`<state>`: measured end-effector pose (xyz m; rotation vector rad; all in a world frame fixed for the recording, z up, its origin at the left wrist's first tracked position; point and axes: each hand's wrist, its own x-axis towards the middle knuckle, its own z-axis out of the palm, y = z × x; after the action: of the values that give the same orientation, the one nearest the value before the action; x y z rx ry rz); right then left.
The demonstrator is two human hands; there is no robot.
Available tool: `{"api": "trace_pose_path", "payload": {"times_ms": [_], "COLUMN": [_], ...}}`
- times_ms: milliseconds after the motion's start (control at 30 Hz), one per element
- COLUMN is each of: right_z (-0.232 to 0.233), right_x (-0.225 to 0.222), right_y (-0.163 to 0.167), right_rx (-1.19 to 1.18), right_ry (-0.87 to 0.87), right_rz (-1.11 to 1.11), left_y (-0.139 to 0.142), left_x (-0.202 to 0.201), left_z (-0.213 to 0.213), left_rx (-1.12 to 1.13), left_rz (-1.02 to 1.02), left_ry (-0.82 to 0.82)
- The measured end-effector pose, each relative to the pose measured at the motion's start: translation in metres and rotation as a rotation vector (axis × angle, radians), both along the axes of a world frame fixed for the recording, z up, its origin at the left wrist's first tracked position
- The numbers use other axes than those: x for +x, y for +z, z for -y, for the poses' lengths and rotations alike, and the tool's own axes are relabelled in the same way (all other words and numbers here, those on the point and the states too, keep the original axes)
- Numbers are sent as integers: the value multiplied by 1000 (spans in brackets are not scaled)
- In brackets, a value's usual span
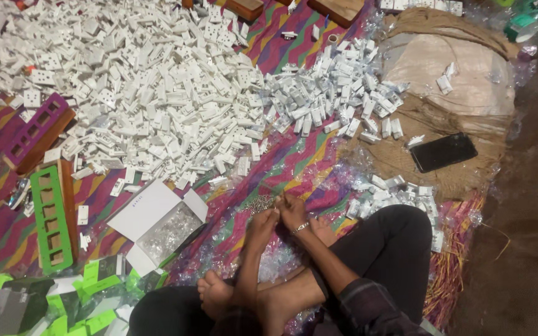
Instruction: The person sits cross-legged on a floor covered with packaged products and small parts, linking small silver metal hook pieces together by hand and placing the assembled pieces into an open white box, occasionally reaching into the box or adjusting the pile of parts beside them.
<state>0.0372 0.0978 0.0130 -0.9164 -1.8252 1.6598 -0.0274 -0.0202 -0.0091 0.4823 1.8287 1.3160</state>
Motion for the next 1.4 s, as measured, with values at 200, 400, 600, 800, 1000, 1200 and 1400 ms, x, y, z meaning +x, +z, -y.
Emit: {"api": "trace_pose_path", "payload": {"times_ms": [200,400,600,800,1000,1200,1400], "right_z": [-7,-9,-73,-66,-40,-30,-26], "right_x": [6,7,1,1,1,2,0], "right_y": [-3,-13,14,15,-1,-6,-9], "right_rx": [-9,-55,-25,188,-328,11,9], "right_ry": [-14,23,-375,-298,-180,-34,50], "right_rz": [29,3,-10,2,-136,119,123], "left_y": [9,38,60,42,39,22,18], "left_x": [6,1,89,36,-19,-18,-21], "left_z": [-9,-10,-5,-7,-2,0,2], "left_rx": [221,-141,50,-46,-323,-352,-364], "left_rz": [-72,-395,-357,-487,-666,-675,-699], "left_ry": [-122,-201,-471,-210,6,200,175]}}
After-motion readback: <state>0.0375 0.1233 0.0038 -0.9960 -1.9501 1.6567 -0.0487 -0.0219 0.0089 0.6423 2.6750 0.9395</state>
